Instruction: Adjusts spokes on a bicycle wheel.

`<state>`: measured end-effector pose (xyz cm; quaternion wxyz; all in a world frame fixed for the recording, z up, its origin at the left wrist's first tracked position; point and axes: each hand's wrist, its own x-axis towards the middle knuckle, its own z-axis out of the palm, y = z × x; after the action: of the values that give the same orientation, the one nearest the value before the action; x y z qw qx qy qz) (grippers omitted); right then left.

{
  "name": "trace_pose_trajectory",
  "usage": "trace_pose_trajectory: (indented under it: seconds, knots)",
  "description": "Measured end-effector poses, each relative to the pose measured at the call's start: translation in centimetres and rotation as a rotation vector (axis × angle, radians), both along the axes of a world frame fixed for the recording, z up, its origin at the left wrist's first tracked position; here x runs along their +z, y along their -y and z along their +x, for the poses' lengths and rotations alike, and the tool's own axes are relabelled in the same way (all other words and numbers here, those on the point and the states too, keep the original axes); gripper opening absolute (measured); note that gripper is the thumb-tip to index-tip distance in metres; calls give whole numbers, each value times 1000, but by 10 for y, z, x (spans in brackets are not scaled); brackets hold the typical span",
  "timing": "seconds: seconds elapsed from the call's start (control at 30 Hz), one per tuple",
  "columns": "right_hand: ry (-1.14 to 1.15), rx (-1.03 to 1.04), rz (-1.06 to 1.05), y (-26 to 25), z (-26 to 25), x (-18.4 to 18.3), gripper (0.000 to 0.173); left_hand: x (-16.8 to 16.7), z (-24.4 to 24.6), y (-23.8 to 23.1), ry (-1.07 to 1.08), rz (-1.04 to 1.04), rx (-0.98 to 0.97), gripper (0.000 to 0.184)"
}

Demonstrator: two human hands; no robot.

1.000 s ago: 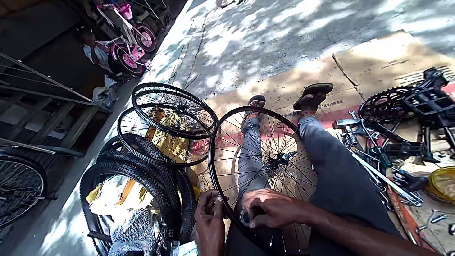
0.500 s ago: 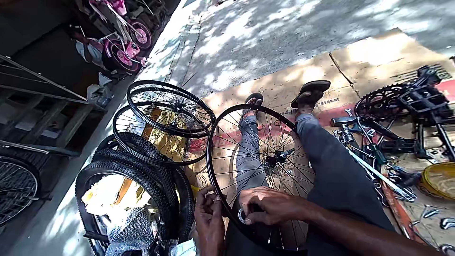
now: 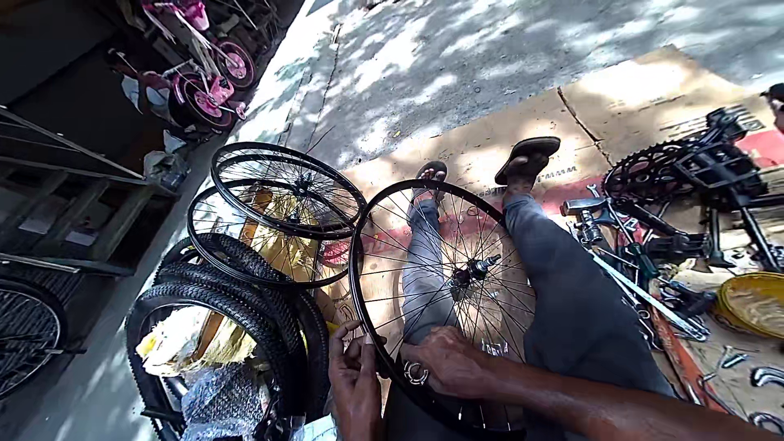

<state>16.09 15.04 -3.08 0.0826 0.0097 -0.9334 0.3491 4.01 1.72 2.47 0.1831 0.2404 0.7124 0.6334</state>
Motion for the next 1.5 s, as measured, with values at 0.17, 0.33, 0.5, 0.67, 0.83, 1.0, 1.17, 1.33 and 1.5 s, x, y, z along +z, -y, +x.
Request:
trace_pose_trajectory:
  seconds: [0.17,0.33,0.5,0.67,0.83,1.0,1.17,1.33,1.5]
  knots:
    - [11,304,-315,-34,10,0,31,-6,-8,4,17,10,-4,15]
    - [-20,227,-173,-24,7,7,20,-4,-4,3,16,-5,-21,29]
    - [1,165,-228,-35,10,5,23,5,-18,-9,44,-96,48,42]
    - [-126,-268,-131,-56,3,12,25,3,-58,-49,-174,-305,-29,47]
    - [-42,-120,-95,-41,-5,21,24,11,-17,-51,-412,-246,84,45]
    - [-65,74,-350,-21,6,14,32,-9,27,-7,-388,-153,114,51]
    - [75,-6,-193,-3,2,1,17,-8,9,5,-155,-36,20,28]
    - [108,134,-586,-35,11,5,24,-7,-2,1,-81,16,20,18]
    - [182,-73,-203,-2,5,11,25,-6,5,1,-119,16,-13,22]
